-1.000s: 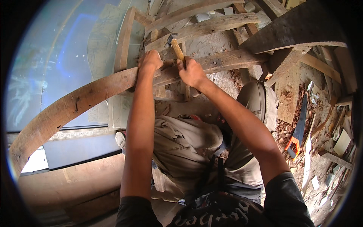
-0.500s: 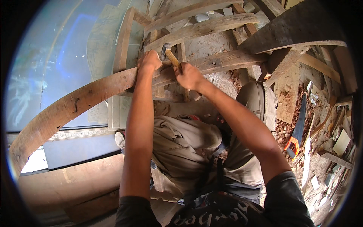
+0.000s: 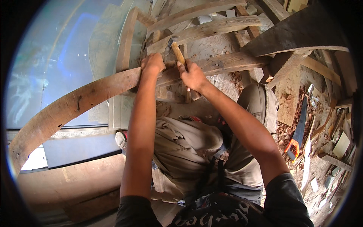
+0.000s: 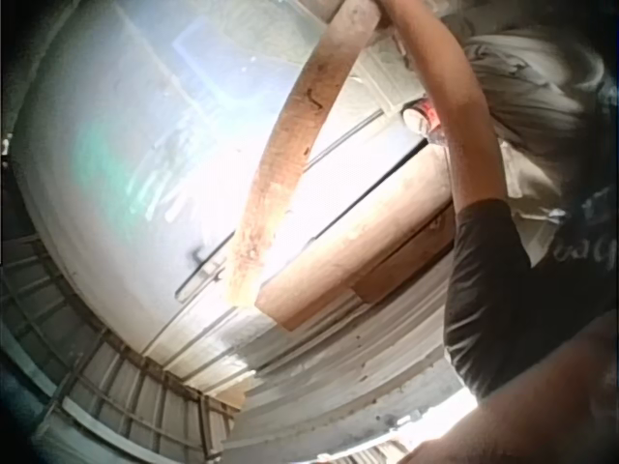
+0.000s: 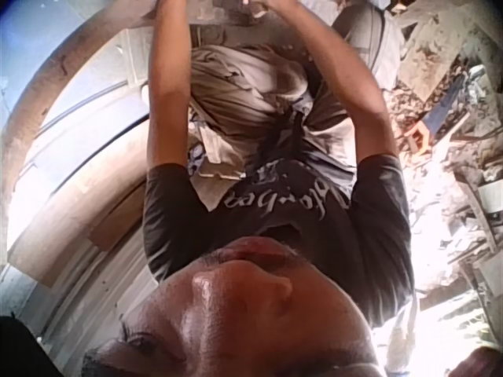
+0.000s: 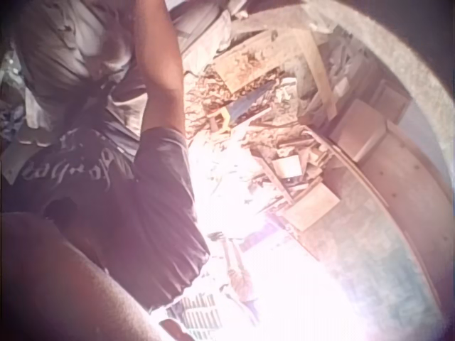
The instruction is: The person sits on the floor and uses a hammer to drive nails into wooden planks. They repeatedly pick up nails from a container and hammer them into the wood, occasionally adjusting the planks.
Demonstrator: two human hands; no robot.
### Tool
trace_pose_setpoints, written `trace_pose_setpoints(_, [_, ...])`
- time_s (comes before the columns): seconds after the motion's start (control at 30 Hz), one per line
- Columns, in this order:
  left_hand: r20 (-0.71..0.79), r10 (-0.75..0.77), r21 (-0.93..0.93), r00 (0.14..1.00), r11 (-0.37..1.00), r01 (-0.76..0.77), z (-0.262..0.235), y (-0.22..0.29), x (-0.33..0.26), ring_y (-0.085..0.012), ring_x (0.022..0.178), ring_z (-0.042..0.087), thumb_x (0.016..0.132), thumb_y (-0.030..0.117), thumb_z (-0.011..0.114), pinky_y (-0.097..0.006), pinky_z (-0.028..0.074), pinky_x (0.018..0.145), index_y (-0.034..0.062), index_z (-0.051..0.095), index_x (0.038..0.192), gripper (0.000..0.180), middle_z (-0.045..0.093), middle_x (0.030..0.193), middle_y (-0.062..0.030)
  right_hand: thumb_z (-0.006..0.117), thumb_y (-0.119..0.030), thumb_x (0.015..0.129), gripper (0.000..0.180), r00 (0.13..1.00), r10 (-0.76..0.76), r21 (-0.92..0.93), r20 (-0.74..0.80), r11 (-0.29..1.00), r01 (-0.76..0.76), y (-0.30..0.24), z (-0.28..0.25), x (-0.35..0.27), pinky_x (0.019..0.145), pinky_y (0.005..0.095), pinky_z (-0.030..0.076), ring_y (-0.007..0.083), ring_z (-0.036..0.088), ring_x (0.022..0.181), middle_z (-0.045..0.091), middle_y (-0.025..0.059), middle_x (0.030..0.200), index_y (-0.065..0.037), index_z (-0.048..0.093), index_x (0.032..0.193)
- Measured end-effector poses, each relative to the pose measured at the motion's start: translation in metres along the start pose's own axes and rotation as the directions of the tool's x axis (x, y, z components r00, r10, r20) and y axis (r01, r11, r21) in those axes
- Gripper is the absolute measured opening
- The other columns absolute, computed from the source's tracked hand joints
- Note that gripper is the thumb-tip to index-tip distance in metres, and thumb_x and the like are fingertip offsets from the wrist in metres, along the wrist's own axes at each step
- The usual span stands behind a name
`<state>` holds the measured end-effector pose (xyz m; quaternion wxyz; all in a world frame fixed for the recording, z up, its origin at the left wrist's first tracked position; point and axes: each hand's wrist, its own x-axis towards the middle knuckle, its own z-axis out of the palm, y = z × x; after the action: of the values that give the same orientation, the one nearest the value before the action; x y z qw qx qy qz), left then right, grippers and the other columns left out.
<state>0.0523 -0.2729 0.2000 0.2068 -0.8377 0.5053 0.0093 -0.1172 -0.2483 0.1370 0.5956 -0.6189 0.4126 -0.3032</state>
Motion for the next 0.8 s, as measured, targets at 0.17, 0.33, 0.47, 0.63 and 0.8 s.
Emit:
trace_pose_setpoints(0.17, [0.047,-0.019,-0.018,0.999,1.000,0.020,-0.005,0.001,0.001,-0.0322,0.119,0.063,0.080,0.027,0.080,-0.043,0.051,0.100,0.0047,0.070,0.116,0.043,0.067,0.126,-0.0147,0.046,-0.035,0.103,0.047,0.992,0.042,-0.001,0.122,0.999,-0.042,-0.005,-0.015,0.011,0.079,0.0478,0.054,0.0412,0.070,0.079,0.068,0.0308,0.085,0.010,0.055,0.113])
trace_pose_setpoints(0.33, [0.047,-0.047,-0.027,0.998,0.998,0.049,-0.002,0.005,0.004,-0.0299,0.113,0.067,0.079,0.024,0.081,-0.041,0.053,0.095,0.0056,0.074,0.108,0.036,0.071,0.118,-0.0133,0.044,-0.033,0.106,0.040,0.993,0.037,0.233,-0.111,0.972,-0.010,-0.020,-0.020,0.004,0.047,0.0354,0.049,0.0182,0.052,0.043,0.054,0.0078,0.063,0.006,0.053,0.109])
trace_pose_setpoints(0.47, [-0.016,0.017,-0.008,1.000,1.000,-0.018,-0.006,-0.002,0.000,-0.0301,0.113,0.067,0.081,0.019,0.078,-0.042,0.053,0.093,0.0059,0.073,0.109,0.032,0.072,0.115,-0.0145,0.047,-0.034,0.105,0.042,0.970,0.046,-0.018,0.237,0.999,-0.043,-0.012,-0.021,-0.001,0.045,0.0376,0.047,0.0196,0.056,0.044,0.056,0.0115,0.063,0.007,0.053,0.106])
trace_pose_setpoints(0.63, [-0.173,0.157,-0.120,0.972,0.976,-0.179,-0.007,-0.010,-0.027,-0.0360,0.110,0.066,0.084,0.025,0.076,-0.046,0.051,0.094,0.0061,0.070,0.117,0.038,0.070,0.111,-0.0208,0.047,-0.035,0.105,0.042,0.991,0.089,0.060,0.101,0.994,-0.096,-0.012,-0.022,0.002,0.044,0.0371,0.045,0.0192,0.054,0.042,0.055,0.0102,0.061,0.007,0.054,0.103])
trace_pose_setpoints(0.8, [-0.565,-0.055,-0.663,0.823,0.624,-0.413,0.033,-0.027,-0.106,-0.0220,0.086,0.068,0.092,0.022,0.071,-0.033,0.052,0.076,0.0011,0.070,0.108,0.027,0.073,0.094,-0.0143,0.047,-0.035,0.105,0.041,0.993,0.038,0.061,0.109,0.997,-0.045,-0.008,-0.014,0.000,0.042,0.0374,0.045,0.0188,0.054,0.044,0.056,0.0103,0.065,0.005,0.054,0.103])
